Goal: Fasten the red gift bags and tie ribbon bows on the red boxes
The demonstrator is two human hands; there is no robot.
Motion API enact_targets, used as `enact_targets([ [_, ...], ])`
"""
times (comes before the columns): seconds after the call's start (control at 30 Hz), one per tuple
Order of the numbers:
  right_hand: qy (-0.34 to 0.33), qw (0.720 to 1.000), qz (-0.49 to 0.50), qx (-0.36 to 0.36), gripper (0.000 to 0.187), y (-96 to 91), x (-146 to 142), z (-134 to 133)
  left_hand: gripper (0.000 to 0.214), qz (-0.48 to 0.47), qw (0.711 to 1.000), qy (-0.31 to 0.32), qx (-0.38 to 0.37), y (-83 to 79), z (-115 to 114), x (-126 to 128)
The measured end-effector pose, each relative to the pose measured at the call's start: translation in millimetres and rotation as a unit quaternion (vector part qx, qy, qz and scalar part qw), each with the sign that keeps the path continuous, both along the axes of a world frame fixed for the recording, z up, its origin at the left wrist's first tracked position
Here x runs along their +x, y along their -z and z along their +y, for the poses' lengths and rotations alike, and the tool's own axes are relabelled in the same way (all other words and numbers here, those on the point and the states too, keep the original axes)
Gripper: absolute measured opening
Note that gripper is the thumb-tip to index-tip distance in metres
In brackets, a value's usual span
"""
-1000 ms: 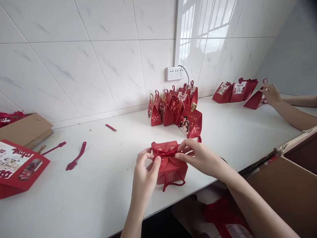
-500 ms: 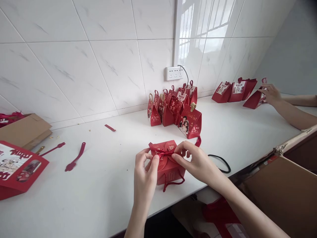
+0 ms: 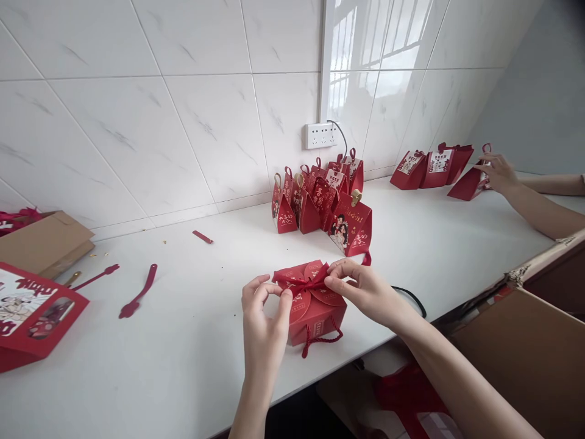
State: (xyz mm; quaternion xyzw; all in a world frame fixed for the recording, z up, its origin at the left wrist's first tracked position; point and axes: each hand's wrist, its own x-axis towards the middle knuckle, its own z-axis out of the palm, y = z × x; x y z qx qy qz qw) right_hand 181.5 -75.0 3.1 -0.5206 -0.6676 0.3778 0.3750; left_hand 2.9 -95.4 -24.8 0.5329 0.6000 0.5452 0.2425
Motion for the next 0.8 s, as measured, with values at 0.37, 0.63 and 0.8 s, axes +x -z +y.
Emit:
enact_targets([
  [0.37,-0.059,0.989,-0.126,0.047,0.023,-7.2,6.5,-1.7,0.015,0.088,0.996,0.022,-0.003,-9.7,-6.1,0.1],
  [0.63,-0.121,0.980,-0.125,0.100,0.017,-21.0,3.7,1.2,0.011,0.099,0.994,0.022,0.030,-9.8,-8.8,-1.3],
  [0.8,-0.163,0.984,-0.035,0.070,0.019,-22.2,-0.3,1.9,0.015,0.039,0.996,0.079,-0.016,-13.3,-10.1,-3.6],
])
